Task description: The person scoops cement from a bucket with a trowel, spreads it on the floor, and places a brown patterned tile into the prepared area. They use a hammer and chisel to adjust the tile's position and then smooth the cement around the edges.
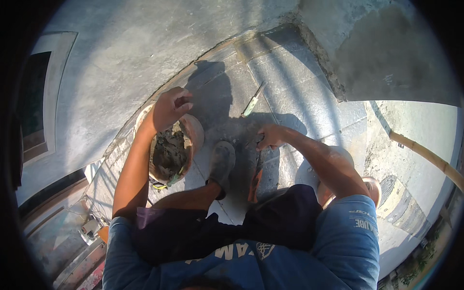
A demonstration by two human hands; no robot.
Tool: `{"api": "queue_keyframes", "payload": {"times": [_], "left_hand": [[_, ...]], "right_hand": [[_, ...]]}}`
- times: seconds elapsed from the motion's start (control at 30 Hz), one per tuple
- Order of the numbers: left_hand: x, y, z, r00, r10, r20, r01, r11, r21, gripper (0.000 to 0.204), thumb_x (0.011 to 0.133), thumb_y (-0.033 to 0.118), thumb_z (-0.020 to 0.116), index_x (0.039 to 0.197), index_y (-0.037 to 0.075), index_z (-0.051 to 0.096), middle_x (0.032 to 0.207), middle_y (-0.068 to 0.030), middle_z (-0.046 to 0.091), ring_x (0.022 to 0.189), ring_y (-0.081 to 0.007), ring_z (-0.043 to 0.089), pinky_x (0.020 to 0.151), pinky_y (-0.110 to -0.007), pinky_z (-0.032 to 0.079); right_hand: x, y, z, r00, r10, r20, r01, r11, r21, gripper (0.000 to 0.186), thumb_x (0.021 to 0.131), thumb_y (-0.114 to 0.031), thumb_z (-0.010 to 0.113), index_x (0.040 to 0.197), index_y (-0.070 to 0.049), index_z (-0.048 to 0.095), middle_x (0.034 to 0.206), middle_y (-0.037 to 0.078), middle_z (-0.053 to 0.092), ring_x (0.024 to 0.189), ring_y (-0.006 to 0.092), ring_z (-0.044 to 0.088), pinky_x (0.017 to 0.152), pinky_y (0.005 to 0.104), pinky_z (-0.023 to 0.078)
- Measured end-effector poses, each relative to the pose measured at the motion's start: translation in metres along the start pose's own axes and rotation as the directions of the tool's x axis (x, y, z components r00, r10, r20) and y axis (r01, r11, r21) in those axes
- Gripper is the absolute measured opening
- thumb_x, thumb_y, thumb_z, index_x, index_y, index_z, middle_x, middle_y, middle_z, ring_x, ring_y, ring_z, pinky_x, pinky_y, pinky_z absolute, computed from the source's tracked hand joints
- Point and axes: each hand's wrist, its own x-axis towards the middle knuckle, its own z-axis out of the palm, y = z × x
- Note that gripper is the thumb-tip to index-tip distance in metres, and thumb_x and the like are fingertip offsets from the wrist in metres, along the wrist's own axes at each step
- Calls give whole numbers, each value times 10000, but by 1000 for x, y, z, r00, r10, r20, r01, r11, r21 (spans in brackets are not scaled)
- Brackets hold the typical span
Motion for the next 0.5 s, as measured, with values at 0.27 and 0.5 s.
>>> {"api": "queue_keyframes", "payload": {"times": [0.27, 0.5], "left_hand": [[-185, -52, -25, 833, -307, -461, 119, 912, -392, 192, 963, 125, 699, 1105, -2, 678, 826, 46, 576, 794, -53, 513, 764, -219, 447], [-380, -166, 21, 302, -580, -757, 561, 750, -350, 458, 938, 314, 732, 650, 23, 526, 584, -31, 456, 575, -117, 392, 533, -336, 373]], "right_hand": [[61, 13, 55, 986, -165, -11, 164, 984, -69, 273, 772, -200, 795, 933, 0, 702, 679, 97, 678, 531, 169, 646, 509, 329, 517], [62, 13, 116, 726, -566, -391, 270, 757, -596, 343, 781, -244, 762, 1024, -24, 661, 941, 211, 666, 907, 422, 626, 807, 498, 492]]}}
